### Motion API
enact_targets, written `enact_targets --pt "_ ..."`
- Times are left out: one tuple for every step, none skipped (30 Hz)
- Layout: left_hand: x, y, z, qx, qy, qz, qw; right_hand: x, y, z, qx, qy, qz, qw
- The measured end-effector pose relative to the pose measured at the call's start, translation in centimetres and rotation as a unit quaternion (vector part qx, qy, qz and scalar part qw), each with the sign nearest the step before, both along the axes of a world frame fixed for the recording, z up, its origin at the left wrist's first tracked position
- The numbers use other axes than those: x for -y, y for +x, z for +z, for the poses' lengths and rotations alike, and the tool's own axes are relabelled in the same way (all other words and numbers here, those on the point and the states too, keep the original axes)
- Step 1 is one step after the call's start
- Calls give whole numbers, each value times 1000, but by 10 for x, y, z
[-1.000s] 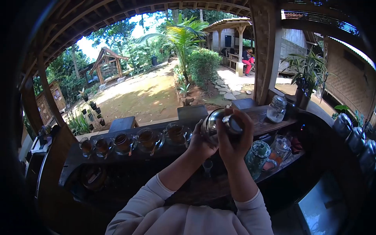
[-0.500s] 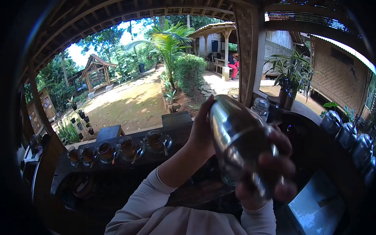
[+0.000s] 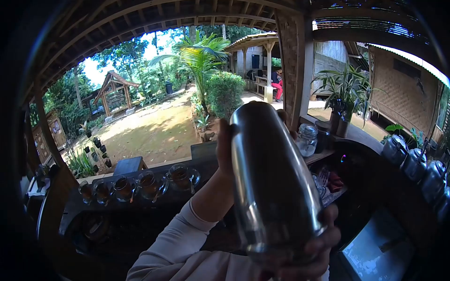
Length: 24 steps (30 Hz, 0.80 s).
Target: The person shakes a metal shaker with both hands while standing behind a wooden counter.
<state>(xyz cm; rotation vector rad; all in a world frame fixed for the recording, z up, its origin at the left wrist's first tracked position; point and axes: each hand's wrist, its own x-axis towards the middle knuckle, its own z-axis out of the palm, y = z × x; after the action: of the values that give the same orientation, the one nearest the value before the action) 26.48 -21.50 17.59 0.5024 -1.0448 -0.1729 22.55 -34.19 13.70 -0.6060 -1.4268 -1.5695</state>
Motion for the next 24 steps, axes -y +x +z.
enact_targets --pt "-3 14 -2 -109 -4 9 994 -5 4 4 -11 -22 45 999" --pt "-3 27 -6 -135 -3 -152 979 5 25 11 -20 -41 -36 998" --pt "-1 52 -23 -218 -1 -71 973 -4 48 20 -78 5 -66 995" --pt "1 51 -21 -297 1 12 955 -9 42 20 -323 26 -174 930" --pt "3 45 -23 -381 7 105 918 -5 44 22 -349 37 -149 924" --pt "0 40 -24 -381 7 108 918 -2 47 25 -375 51 -122 918" --pt "-6 26 -11 -337 23 90 937 -4 39 27 -263 29 -57 963" --pt "-14 10 -1 -297 36 72 952 -4 23 25 -150 5 9 989" --pt "-19 -7 5 -261 49 53 963 -6 6 21 -105 -34 53 993" --pt "-21 -22 10 -190 72 127 971 -7 -8 13 -58 -72 95 991" --pt "-21 -18 2 -99 31 95 990 0 20 -25 -50 39 87 994" --pt "-21 -9 -9 -6 -9 63 998 5 50 -58 -43 149 79 985" --pt "-28 4 -13 -80 -14 35 996 -13 26 -25 -41 49 61 996" --pt "-30 18 -12 -178 -41 42 982 -34 7 16 -38 -53 46 997" --pt "-33 34 -19 -227 -38 71 970 -37 34 19 -135 15 -117 984" --pt "-38 44 -26 -278 -33 97 955 -46 32 26 -365 8 -255 895" --pt "-43 34 -23 -384 -26 175 906 -52 29 32 -387 5 -210 898" --pt "-46 24 -21 -389 -28 180 903 -56 25 37 -408 4 -164 898" --pt "-47 2 -3 -349 -39 129 927 -58 16 42 -258 -14 -129 957" --pt "-53 -14 7 -308 -51 79 947 -60 5 40 -102 -31 -89 990" --pt "-64 -23 6 -221 -43 64 972 -66 -10 26 -42 -25 -14 999" --pt "-72 -33 6 -167 -33 52 984 -113 -5 38 154 202 149 956" --pt "-80 -30 2 -143 -45 1 989 -112 -11 33 148 201 158 955" --pt "-89 -22 -6 -119 -55 -49 990 -102 -20 24 47 69 79 993"
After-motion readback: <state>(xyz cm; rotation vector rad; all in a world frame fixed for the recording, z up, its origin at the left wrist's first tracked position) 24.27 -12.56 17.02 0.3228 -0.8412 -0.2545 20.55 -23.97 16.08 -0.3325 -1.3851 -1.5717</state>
